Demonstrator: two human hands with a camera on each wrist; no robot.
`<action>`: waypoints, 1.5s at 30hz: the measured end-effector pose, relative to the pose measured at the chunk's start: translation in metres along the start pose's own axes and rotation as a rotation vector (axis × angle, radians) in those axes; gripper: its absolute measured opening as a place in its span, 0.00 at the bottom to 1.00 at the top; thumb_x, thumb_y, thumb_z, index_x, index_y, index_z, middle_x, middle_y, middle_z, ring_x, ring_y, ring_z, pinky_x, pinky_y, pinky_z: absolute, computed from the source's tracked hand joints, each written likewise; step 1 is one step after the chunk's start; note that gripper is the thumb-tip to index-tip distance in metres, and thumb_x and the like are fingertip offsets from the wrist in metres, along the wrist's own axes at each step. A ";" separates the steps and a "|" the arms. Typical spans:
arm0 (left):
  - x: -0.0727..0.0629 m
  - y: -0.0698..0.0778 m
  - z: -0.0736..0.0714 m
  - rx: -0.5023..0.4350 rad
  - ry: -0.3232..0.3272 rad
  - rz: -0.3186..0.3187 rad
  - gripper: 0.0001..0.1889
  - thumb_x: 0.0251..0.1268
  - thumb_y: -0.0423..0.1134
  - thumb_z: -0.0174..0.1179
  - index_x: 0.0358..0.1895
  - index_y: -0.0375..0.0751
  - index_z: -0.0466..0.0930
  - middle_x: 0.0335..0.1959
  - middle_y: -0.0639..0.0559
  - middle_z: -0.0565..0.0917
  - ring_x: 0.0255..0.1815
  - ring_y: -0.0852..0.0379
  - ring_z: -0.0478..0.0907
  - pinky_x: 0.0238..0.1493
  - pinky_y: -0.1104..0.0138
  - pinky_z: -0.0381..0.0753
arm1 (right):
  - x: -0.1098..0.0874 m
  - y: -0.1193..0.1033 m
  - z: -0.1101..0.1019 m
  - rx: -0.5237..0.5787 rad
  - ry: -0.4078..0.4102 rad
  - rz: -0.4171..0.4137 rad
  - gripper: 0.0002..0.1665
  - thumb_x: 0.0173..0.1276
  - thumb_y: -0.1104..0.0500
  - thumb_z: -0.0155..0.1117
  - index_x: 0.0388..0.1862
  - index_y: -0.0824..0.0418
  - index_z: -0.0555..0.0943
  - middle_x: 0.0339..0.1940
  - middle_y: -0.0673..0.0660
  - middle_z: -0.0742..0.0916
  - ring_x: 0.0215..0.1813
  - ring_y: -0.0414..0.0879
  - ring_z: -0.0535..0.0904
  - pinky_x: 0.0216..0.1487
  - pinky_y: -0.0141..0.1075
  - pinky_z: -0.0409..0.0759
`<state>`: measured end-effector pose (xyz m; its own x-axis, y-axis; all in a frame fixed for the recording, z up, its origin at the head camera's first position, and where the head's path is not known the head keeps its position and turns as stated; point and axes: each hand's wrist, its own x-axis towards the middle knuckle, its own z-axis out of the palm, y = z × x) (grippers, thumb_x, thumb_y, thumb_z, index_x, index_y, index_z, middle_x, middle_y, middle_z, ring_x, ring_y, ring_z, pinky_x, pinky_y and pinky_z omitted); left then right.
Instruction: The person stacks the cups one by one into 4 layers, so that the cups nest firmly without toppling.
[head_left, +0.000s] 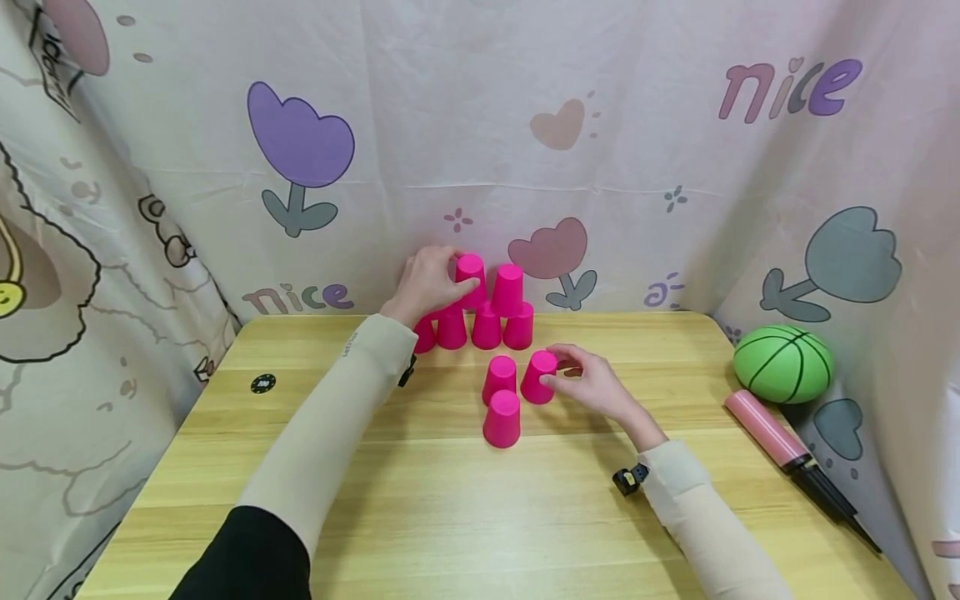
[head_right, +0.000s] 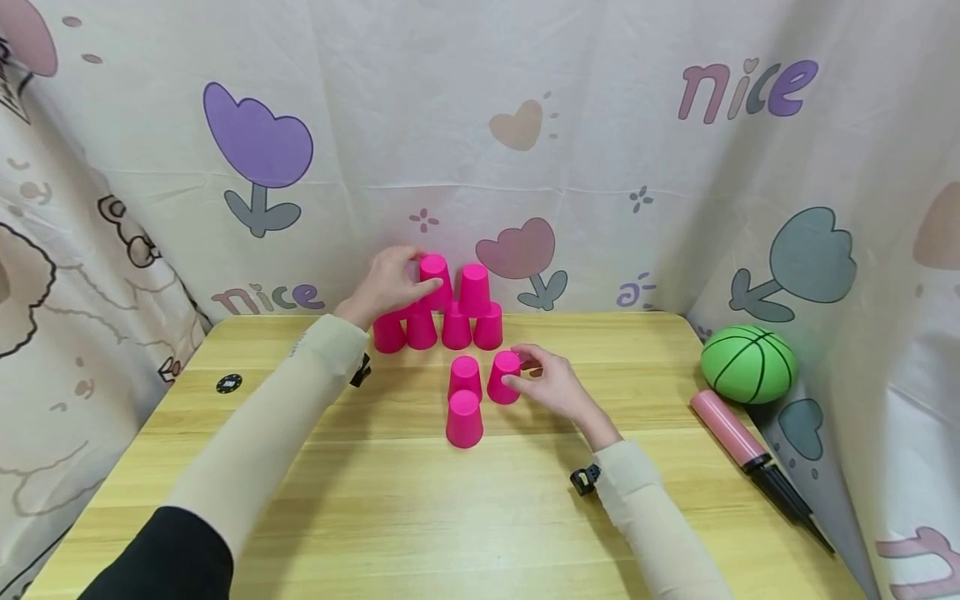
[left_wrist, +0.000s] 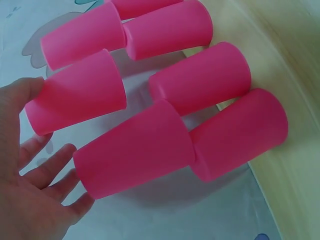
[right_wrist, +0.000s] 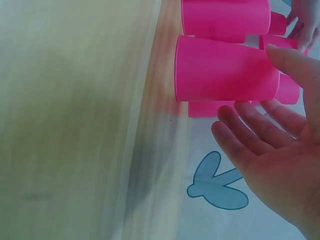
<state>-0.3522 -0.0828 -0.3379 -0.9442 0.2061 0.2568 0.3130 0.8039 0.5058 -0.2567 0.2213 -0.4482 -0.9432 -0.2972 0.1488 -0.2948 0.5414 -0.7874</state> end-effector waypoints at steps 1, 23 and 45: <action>0.000 -0.001 0.001 0.011 -0.002 0.003 0.33 0.62 0.51 0.74 0.68 0.44 0.77 0.57 0.42 0.83 0.57 0.47 0.77 0.61 0.49 0.83 | 0.001 0.000 0.000 0.001 0.001 -0.002 0.34 0.68 0.55 0.77 0.70 0.63 0.78 0.62 0.62 0.88 0.61 0.57 0.85 0.65 0.54 0.84; 0.008 -0.016 0.015 0.113 -0.040 0.001 0.34 0.65 0.55 0.71 0.70 0.44 0.77 0.61 0.42 0.82 0.64 0.44 0.72 0.71 0.43 0.72 | 0.003 -0.003 0.004 0.019 0.010 0.018 0.32 0.67 0.57 0.77 0.68 0.63 0.79 0.58 0.61 0.88 0.58 0.56 0.85 0.64 0.52 0.85; -0.022 -0.005 -0.011 -0.021 0.051 0.112 0.36 0.68 0.50 0.71 0.75 0.43 0.71 0.71 0.41 0.75 0.72 0.44 0.71 0.70 0.45 0.80 | 0.011 -0.021 -0.017 -0.001 0.070 -0.004 0.31 0.69 0.54 0.75 0.68 0.62 0.79 0.59 0.61 0.88 0.59 0.57 0.85 0.62 0.52 0.86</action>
<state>-0.3323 -0.0978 -0.3369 -0.8967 0.2651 0.3544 0.4193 0.7652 0.4885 -0.2636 0.2197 -0.4197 -0.9503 -0.2440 0.1933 -0.2988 0.5413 -0.7859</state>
